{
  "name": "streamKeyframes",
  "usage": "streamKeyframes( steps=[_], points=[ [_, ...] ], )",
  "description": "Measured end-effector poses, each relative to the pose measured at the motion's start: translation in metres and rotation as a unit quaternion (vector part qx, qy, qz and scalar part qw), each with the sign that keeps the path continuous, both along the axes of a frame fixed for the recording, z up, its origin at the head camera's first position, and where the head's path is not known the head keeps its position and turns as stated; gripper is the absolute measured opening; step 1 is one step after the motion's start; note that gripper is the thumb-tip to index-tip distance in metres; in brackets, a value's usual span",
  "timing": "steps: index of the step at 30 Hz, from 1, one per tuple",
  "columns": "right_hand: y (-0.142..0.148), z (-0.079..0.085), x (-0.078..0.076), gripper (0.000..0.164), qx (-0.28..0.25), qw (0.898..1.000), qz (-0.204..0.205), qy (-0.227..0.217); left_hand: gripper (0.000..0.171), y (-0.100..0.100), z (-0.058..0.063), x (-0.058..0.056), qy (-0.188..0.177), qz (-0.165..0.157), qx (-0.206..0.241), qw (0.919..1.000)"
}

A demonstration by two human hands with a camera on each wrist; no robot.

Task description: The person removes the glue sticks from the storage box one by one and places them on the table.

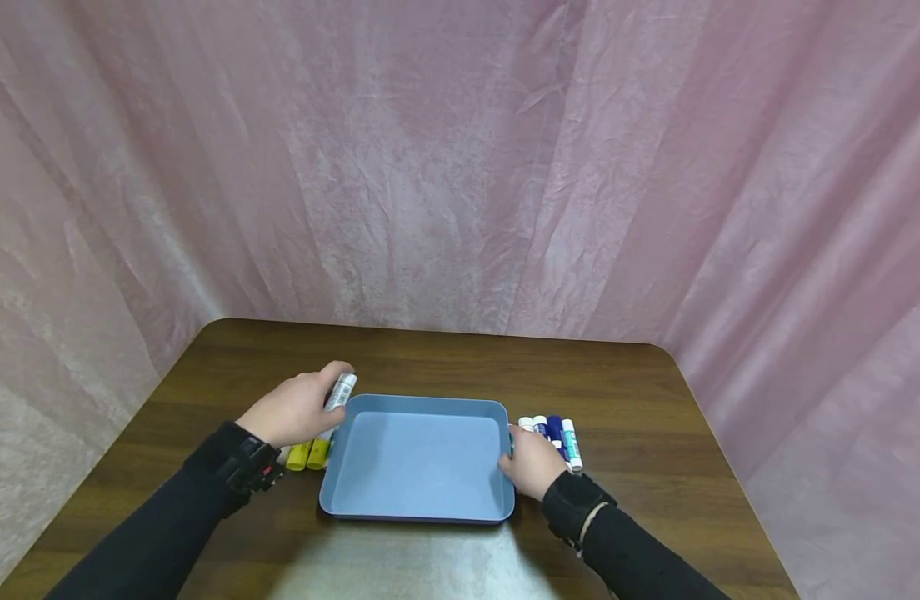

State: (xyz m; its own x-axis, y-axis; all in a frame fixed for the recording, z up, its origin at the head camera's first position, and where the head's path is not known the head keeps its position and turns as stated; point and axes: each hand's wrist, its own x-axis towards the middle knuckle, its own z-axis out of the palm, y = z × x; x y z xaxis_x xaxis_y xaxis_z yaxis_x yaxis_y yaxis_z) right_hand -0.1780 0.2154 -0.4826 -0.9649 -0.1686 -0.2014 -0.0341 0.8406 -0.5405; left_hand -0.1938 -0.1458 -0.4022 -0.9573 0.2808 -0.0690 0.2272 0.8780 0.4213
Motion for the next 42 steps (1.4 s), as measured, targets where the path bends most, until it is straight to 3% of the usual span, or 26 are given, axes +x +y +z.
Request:
streamKeyframes(
  steps=[27, 38, 42],
  points=[
    [-0.001, 0.000, 0.000, 0.056, -0.001, 1.000, -0.006, -0.011, 0.063, -0.035, 0.007, -0.010, -0.012, 0.034, 0.008, 0.9993],
    [-0.001, 0.000, 0.002, 0.055, -0.007, 1.000, -0.003, -0.007, 0.064, -0.049, 0.002, -0.014, -0.012, 0.044, 0.002, 0.9990],
    [-0.001, -0.001, 0.001, 0.054, 0.000, 1.000, 0.005, 0.018, 0.063, -0.054, 0.000, -0.015, -0.015, 0.048, -0.001, 0.9987]
  ],
)
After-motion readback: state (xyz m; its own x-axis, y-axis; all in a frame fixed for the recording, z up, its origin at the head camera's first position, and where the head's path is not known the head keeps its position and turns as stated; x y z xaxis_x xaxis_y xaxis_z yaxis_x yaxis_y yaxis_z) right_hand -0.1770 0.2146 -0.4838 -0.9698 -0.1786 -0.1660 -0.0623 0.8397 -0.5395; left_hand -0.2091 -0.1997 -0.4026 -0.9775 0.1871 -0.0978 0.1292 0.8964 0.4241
